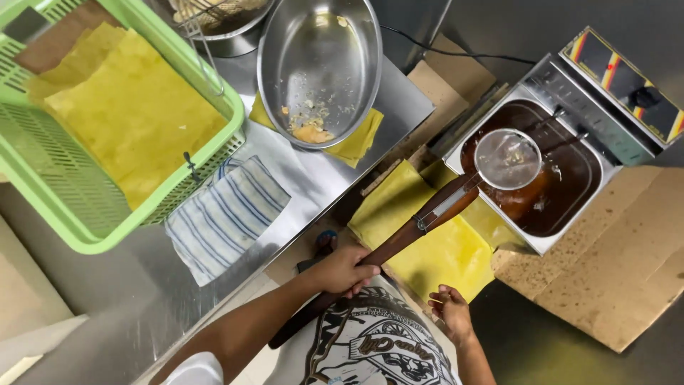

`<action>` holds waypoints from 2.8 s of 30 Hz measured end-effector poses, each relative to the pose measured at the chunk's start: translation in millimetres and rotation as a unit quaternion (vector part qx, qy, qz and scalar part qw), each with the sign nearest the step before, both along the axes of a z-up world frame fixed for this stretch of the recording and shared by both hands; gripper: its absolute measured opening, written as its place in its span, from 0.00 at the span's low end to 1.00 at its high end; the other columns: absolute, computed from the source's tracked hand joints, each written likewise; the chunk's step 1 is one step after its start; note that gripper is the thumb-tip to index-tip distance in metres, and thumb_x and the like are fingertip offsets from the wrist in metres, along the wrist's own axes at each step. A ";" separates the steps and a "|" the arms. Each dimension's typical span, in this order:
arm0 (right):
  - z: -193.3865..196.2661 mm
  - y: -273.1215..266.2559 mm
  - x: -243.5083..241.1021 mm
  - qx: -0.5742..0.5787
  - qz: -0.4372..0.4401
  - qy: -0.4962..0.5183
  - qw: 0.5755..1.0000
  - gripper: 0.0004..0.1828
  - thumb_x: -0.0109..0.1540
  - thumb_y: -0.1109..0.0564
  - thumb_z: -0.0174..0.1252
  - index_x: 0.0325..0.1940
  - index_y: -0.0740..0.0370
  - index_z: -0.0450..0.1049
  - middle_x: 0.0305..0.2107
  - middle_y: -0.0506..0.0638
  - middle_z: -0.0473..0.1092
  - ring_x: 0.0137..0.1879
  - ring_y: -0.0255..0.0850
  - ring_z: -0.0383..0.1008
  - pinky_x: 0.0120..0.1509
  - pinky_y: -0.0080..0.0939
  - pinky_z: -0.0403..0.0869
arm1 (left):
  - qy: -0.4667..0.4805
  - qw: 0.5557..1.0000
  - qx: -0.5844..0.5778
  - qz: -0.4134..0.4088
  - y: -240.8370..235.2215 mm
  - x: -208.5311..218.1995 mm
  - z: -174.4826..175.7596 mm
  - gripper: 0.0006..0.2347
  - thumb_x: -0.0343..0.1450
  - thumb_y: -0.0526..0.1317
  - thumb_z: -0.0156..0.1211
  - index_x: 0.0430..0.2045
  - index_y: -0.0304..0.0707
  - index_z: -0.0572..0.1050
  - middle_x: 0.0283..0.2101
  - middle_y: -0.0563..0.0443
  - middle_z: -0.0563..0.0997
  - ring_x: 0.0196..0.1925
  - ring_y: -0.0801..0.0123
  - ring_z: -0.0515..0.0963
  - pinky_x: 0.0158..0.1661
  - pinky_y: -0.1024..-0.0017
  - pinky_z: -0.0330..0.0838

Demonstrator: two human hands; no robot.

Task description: The person uses a long-handled slotted spoon to stir food frying in a deep fryer basket. They then lift the basket out of the oil, shake it to drain, and place it on a metal bowl. Finally, they use the spoon to skim the surface of the oil in the fryer.

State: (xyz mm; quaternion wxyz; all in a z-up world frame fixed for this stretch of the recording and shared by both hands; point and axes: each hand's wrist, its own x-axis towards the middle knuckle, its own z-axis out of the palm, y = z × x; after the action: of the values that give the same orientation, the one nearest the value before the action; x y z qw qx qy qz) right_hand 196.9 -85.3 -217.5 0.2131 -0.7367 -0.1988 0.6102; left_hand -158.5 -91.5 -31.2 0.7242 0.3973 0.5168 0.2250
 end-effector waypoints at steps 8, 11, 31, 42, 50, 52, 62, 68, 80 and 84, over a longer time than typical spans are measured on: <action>37.9 11.8 -19.5 -0.036 0.073 -0.036 0.996 0.13 0.73 0.55 0.50 0.57 0.63 0.73 0.45 0.61 0.76 0.46 0.50 0.75 0.56 0.45 0.74 | 0.075 0.986 0.030 0.148 -70.2 -57.9 40.2 0.07 0.76 0.40 0.59 0.30 0.39 0.71 0.18 0.51 0.75 0.16 0.72 0.73 0.19 0.74 0.73; 55.6 18.8 -34.5 -0.050 0.110 -0.046 0.992 0.15 0.74 0.54 0.49 0.60 0.63 0.72 0.46 0.61 0.76 0.47 0.49 0.76 0.55 0.44 0.74 | 0.152 0.957 0.010 0.246 -101.3 -83.4 66.4 0.10 0.73 0.41 0.61 0.45 0.42 0.74 0.18 0.51 0.75 0.16 0.71 0.74 0.21 0.72 0.76; 42.0 46.3 -47.7 -0.022 0.200 -0.037 0.979 0.17 0.73 0.55 0.46 0.63 0.65 0.69 0.48 0.64 0.74 0.48 0.52 0.75 0.56 0.47 0.75 | 0.633 0.762 0.084 0.108 -178.0 -109.5 69.8 0.22 0.74 0.40 0.48 0.67 0.41 0.67 0.42 0.38 0.82 0.32 0.33 0.82 0.36 0.33 0.77; 27.5 26.2 -38.0 -0.048 0.148 -0.023 0.988 0.17 0.72 0.56 0.50 0.62 0.66 0.70 0.51 0.68 0.74 0.52 0.55 0.76 0.61 0.48 0.77 | 0.661 0.715 0.174 0.149 -92.5 -133.4 58.4 0.27 0.71 0.32 0.50 0.71 0.40 0.64 0.39 0.35 0.72 0.25 0.34 0.73 0.25 0.42 0.70; -29.0 17.5 -17.3 0.035 0.146 -0.066 0.987 0.20 0.71 0.50 0.52 0.60 0.65 0.73 0.41 0.68 0.76 0.43 0.52 0.79 0.48 0.47 0.79 | 0.689 0.691 0.179 0.127 16.8 -153.9 47.3 0.26 0.71 0.33 0.49 0.69 0.45 0.68 0.41 0.37 0.74 0.41 0.37 0.82 0.40 0.44 0.80; -14.1 16.1 -18.5 0.036 0.138 -0.067 0.988 0.20 0.71 0.50 0.53 0.61 0.66 0.72 0.42 0.69 0.77 0.44 0.53 0.80 0.49 0.49 0.79 | 0.685 0.698 0.170 0.119 26.9 -161.0 51.7 0.26 0.72 0.33 0.47 0.70 0.46 0.68 0.43 0.38 0.74 0.42 0.37 0.82 0.41 0.44 0.80; -28.2 -20.8 0.8 -0.045 0.058 -0.043 0.996 0.10 0.71 0.54 0.53 0.51 0.63 0.74 0.38 0.61 0.77 0.38 0.49 0.76 0.45 0.46 0.73 | 0.667 0.742 0.065 0.005 -76.2 -155.7 115.5 0.31 0.70 0.32 0.46 0.74 0.51 0.58 0.42 0.41 0.71 0.35 0.34 0.80 0.34 0.42 0.75; -14.3 5.8 -12.0 -0.062 0.137 -0.041 0.988 0.20 0.73 0.55 0.49 0.66 0.68 0.68 0.47 0.65 0.74 0.49 0.54 0.76 0.55 0.48 0.77 | 0.724 0.681 0.111 0.011 -194.4 -200.5 109.8 0.32 0.65 0.40 0.57 0.69 0.69 0.66 0.49 0.67 0.78 0.36 0.61 0.83 0.34 0.60 0.80; -12.0 62.8 -45.4 0.013 0.127 0.011 0.992 0.12 0.66 0.66 0.50 0.52 0.62 0.73 0.37 0.57 0.71 0.37 0.45 0.71 0.42 0.42 0.69 | 0.465 0.825 -0.055 0.317 -195.8 -163.0 106.9 0.23 0.67 0.41 0.66 0.60 0.51 0.79 0.40 0.48 0.80 0.43 0.70 0.75 0.50 0.73 0.67; -102.2 25.6 -12.1 0.142 0.021 0.209 0.967 0.18 0.56 0.80 0.49 0.41 0.66 0.75 0.34 0.54 0.70 0.35 0.41 0.72 0.36 0.41 0.69 | 0.339 0.873 -0.065 0.345 -192.8 -152.6 58.6 0.12 0.73 0.45 0.62 0.34 0.34 0.86 0.16 0.42 0.81 0.18 0.63 0.77 0.23 0.74 0.64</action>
State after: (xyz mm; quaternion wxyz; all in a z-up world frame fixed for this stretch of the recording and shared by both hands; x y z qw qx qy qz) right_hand 184.8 -59.7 -319.7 0.3396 -0.5509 -0.2500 0.7202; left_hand -311.1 -284.3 27.4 0.4048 0.1973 0.8484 0.2782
